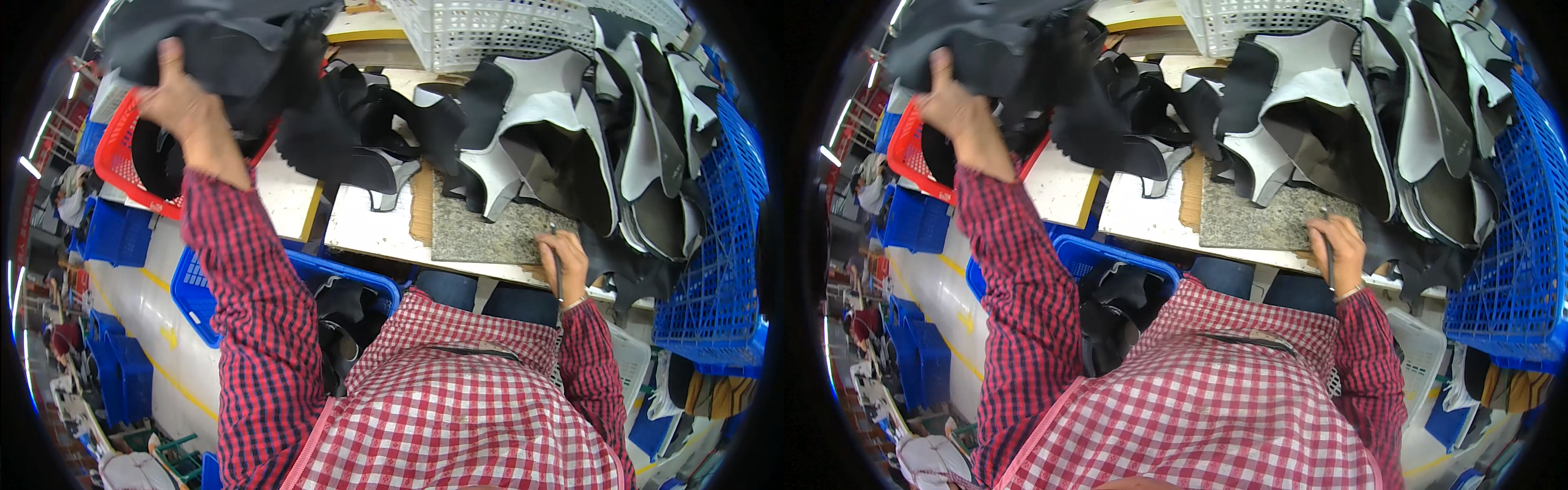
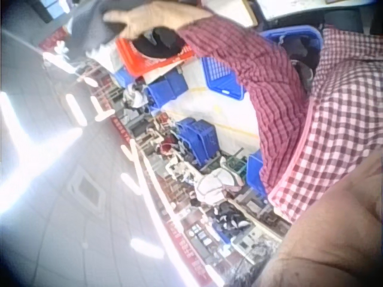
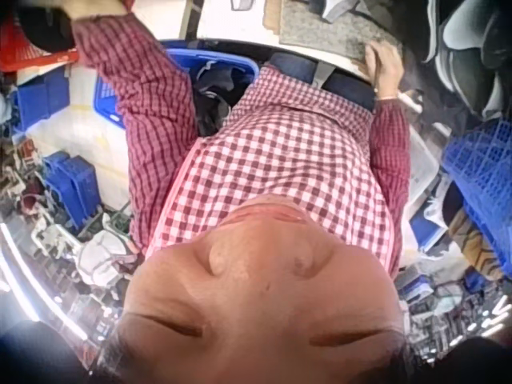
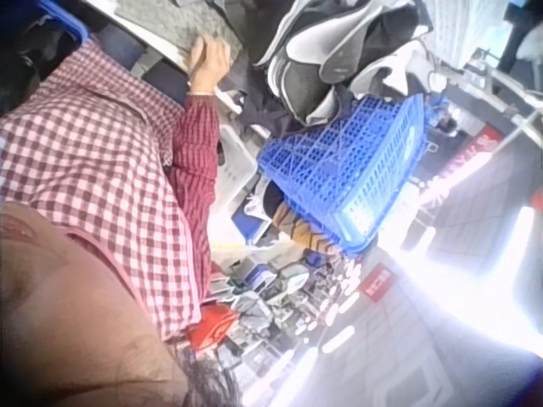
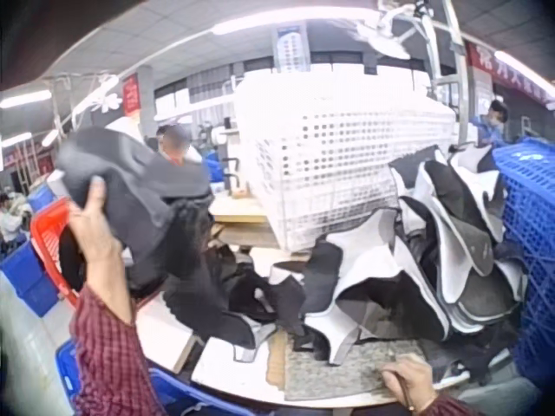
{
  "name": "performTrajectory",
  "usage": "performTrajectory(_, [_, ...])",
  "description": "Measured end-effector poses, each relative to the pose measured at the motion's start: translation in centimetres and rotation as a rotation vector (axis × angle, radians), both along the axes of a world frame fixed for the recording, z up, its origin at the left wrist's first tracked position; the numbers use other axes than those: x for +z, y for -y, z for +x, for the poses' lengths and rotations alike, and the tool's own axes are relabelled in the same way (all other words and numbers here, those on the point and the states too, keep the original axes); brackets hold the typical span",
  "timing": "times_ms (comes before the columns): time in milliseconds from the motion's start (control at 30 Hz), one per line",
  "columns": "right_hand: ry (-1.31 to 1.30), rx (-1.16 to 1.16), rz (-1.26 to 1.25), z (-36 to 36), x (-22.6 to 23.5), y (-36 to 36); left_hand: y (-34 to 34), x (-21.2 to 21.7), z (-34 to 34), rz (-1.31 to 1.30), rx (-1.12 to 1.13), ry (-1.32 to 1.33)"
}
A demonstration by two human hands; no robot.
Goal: The person picks black shoe parts from a blue basket, places them on a workbench, and marks them with a pen. They handle each part individually, turning them over and inspecting edges before setting them aside.
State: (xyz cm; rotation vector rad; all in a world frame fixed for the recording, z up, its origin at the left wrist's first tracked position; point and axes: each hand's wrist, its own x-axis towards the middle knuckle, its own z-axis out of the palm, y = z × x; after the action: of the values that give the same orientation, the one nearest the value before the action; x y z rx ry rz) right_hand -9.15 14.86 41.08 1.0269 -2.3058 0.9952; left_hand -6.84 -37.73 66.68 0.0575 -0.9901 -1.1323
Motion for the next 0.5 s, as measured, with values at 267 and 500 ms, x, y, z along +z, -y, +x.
performTrajectory(267, [0.045, 0.148, -0.187, 0.7, 1.5, 3.2, -13.7, -8.8, 1.1, -1.172, -0.167, 0.356])
performTrajectory(500, [0.602, 0.128, -0.375, 0.5, 0.3, 2.5, -18.8, -24.3, 3.2, -1.058, -1.049, 1.6])
